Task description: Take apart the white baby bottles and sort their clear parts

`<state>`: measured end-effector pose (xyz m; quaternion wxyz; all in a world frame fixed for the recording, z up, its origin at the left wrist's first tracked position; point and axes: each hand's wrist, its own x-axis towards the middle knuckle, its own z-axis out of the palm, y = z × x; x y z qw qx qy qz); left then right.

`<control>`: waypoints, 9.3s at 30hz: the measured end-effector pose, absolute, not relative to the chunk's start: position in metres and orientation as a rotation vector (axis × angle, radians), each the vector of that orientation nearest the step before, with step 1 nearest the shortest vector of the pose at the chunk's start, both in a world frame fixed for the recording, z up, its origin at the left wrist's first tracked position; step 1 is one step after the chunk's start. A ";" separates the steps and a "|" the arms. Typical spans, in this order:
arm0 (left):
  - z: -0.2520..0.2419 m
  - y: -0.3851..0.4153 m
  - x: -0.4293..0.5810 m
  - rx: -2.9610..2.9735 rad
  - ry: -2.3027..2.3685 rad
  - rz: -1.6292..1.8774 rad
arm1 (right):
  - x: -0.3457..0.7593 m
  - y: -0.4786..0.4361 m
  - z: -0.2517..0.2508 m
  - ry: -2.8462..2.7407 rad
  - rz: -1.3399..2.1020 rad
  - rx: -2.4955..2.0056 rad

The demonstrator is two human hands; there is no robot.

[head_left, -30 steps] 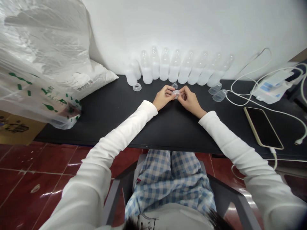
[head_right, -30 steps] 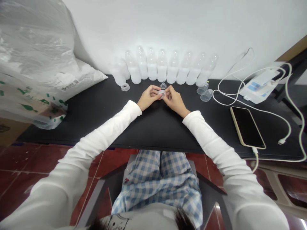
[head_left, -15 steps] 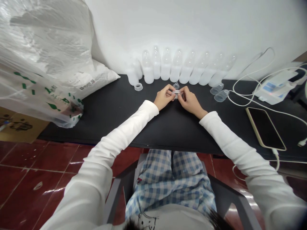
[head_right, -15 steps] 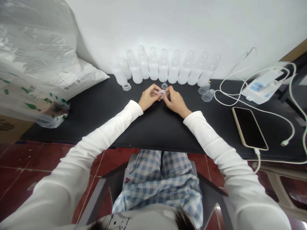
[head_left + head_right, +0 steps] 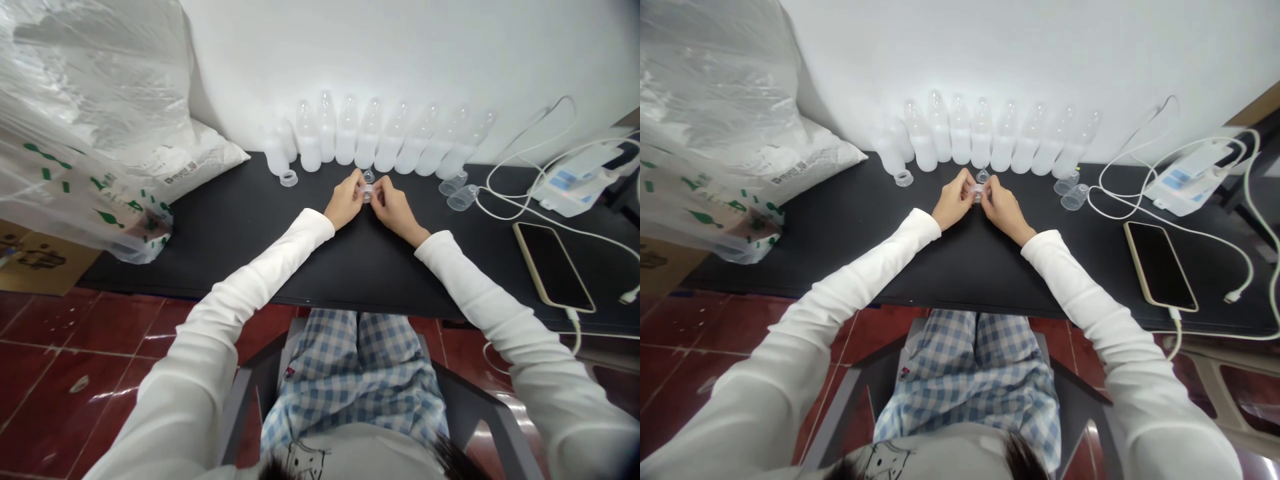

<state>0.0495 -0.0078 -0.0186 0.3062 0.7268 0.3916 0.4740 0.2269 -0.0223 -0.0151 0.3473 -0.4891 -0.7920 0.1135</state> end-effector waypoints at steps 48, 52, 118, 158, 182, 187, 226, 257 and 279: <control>-0.020 -0.011 0.048 1.813 0.974 1.149 | 0.241 -0.024 -0.013 -1.983 0.563 -1.055; -0.017 -0.016 0.049 1.766 0.954 1.146 | 0.238 -0.026 -0.014 -1.977 0.519 -1.099; -0.023 -0.016 0.055 1.648 0.998 1.221 | 0.226 -0.033 -0.013 -1.978 0.405 -1.141; -0.017 -0.016 0.052 1.578 0.925 1.195 | 0.223 -0.035 -0.013 -1.775 0.638 -1.051; -0.019 -0.013 0.051 1.553 0.919 1.246 | 0.222 -0.033 -0.015 -1.777 0.692 -0.999; -0.021 -0.014 0.052 1.562 0.889 1.246 | 0.224 -0.031 -0.017 -1.768 0.692 -1.011; -0.011 -0.024 0.052 1.780 0.955 1.282 | 0.219 -0.044 -0.004 -1.748 0.530 -1.071; -0.032 -0.012 0.061 1.725 0.841 1.412 | 0.220 -0.034 -0.018 -1.740 0.425 -1.032; -0.018 -0.014 0.047 1.925 0.824 1.336 | 0.225 -0.033 -0.018 -1.851 0.098 -1.084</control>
